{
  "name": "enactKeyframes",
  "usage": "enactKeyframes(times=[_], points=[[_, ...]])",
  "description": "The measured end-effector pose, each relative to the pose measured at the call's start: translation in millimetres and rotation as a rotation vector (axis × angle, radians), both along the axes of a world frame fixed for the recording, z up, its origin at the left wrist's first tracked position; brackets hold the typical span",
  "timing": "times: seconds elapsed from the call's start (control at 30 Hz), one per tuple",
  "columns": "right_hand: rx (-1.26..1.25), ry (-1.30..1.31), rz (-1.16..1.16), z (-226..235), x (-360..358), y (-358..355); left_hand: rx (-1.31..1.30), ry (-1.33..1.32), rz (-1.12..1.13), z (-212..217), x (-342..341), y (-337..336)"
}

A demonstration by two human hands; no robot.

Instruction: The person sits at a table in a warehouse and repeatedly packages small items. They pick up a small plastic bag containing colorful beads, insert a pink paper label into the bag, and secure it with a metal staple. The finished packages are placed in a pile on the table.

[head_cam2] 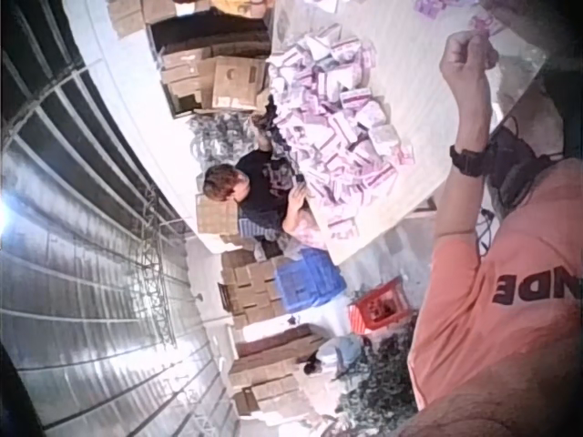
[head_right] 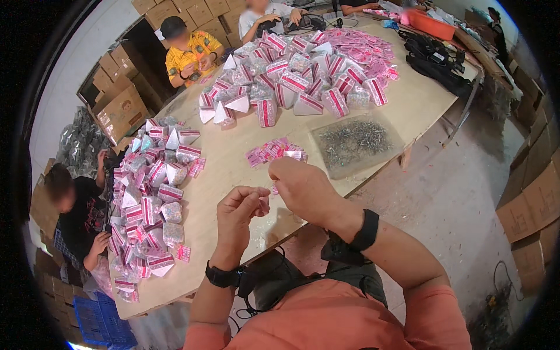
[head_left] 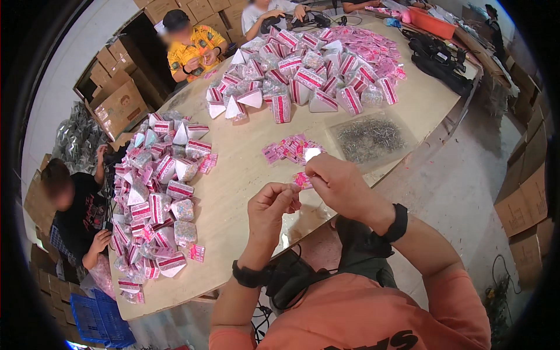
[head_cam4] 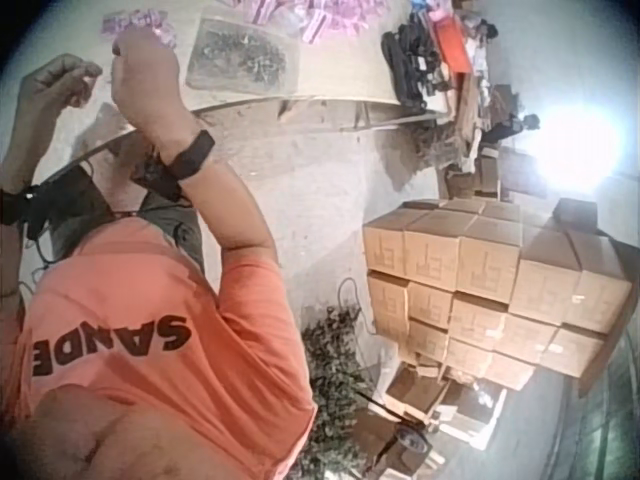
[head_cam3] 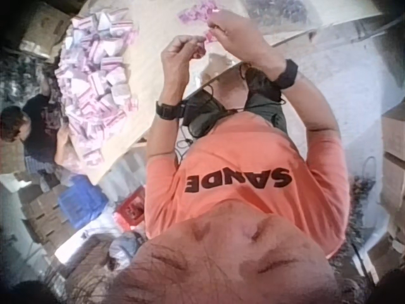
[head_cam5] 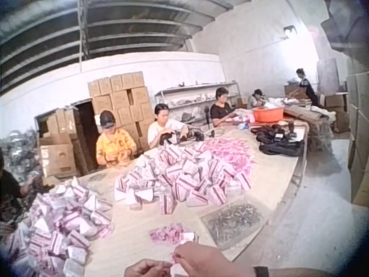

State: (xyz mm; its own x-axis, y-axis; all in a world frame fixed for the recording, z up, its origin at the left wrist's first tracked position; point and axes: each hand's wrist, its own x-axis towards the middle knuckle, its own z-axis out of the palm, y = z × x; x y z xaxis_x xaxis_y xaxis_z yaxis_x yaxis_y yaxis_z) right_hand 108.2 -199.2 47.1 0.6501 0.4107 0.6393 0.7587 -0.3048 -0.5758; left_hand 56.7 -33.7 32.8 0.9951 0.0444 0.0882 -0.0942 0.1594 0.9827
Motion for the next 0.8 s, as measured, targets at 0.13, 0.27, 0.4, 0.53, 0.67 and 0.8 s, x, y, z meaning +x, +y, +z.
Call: enactKeyframes(times=[0.13,0.27,0.4,0.53,0.67,0.8], points=[[-0.075,-0.051,-0.025,-4,-3,2,0.016,-0.020,0.024,-1,-1,-4],[-0.106,-0.056,-0.032,-6,-5,3,0.056,-0.049,0.041,-2,0,-2],[-0.136,-0.027,-0.028,-10,-8,7,0.092,-0.053,0.048,-2,-2,-5],[-0.065,0.037,0.039,-11,-9,10,0.106,-0.038,0.002,-6,-3,-4],[0.006,0.187,0.082,-2,-10,8,0.152,-0.024,-0.010,-7,-3,-2],[0.000,0.183,0.091,2,-7,5,0.228,-0.057,-0.021,-7,-3,1]])
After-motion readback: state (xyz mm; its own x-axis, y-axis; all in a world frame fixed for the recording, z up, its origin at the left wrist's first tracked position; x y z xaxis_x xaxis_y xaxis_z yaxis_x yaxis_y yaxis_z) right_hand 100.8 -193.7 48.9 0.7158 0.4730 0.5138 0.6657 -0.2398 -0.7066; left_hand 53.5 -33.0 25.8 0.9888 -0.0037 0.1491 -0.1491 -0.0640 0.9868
